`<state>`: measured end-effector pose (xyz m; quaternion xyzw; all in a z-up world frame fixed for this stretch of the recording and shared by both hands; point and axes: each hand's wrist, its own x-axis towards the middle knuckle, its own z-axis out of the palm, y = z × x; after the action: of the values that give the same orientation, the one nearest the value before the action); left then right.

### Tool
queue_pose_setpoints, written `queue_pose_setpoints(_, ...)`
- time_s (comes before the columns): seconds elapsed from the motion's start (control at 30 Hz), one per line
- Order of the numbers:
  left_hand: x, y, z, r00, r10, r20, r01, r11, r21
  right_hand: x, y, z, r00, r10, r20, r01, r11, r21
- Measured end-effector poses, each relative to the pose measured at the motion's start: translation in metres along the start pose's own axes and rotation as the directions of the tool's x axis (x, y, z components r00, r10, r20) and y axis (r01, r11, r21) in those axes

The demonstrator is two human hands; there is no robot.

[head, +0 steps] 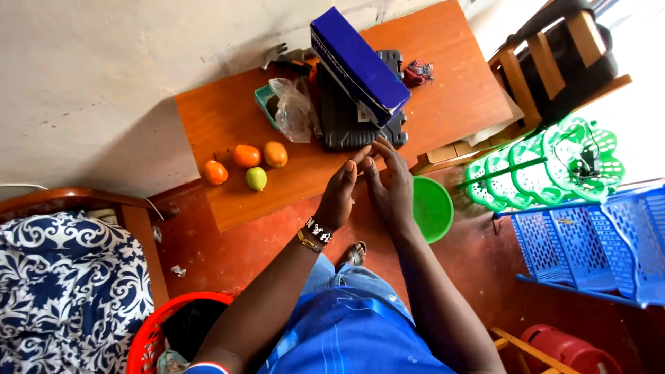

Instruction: The person is gathering and moving various household items, including a green plastic organizer, tools, and toiletries, between the bathroom and a living/bedroom area.

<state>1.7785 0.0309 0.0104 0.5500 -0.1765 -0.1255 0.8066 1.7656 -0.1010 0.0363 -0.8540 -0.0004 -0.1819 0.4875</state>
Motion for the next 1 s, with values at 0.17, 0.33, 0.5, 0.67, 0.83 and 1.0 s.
queue_pose_setpoints(0.17, 0.051, -0.027, -0.026, 0.999, 0.005, -0.039, -0.006, 1.000, -0.028, 0.048, 0.019, 0.023, 0.999, -0.027, 0.043, 0.027, 1.000, -0.010)
queue_pose_setpoints(0.33, 0.101, -0.043, -0.057, 0.996, -0.024, -0.083, 0.026, 0.999, 0.022, 0.104, 0.037, 0.038, 0.995, -0.096, 0.018, 0.098, 0.973, -0.209)
queue_pose_setpoints(0.5, 0.151, -0.069, -0.082, 0.971, -0.064, -0.230, 0.109, 0.976, 0.190, 0.164, 0.053, 0.047, 0.999, -0.005, 0.049, 0.030, 0.861, -0.508)
queue_pose_setpoints(0.67, 0.166, -0.060, -0.088, 0.970, -0.012, -0.243, 0.090, 0.946, 0.312, 0.185, 0.070, 0.076, 0.989, 0.110, 0.102, -0.023, 0.779, -0.626)
queue_pose_setpoints(0.83, 0.176, -0.061, -0.084, 0.932, -0.130, -0.338, 0.211, 0.954, 0.214, 0.192, 0.073, 0.082, 0.984, 0.155, 0.083, -0.062, 0.749, -0.660)
queue_pose_setpoints(1.0, 0.177, -0.074, -0.085, 0.947, -0.111, -0.300, 0.173, 0.966, 0.189, 0.188, 0.069, 0.078, 0.998, 0.043, 0.042, -0.009, 0.799, -0.601)
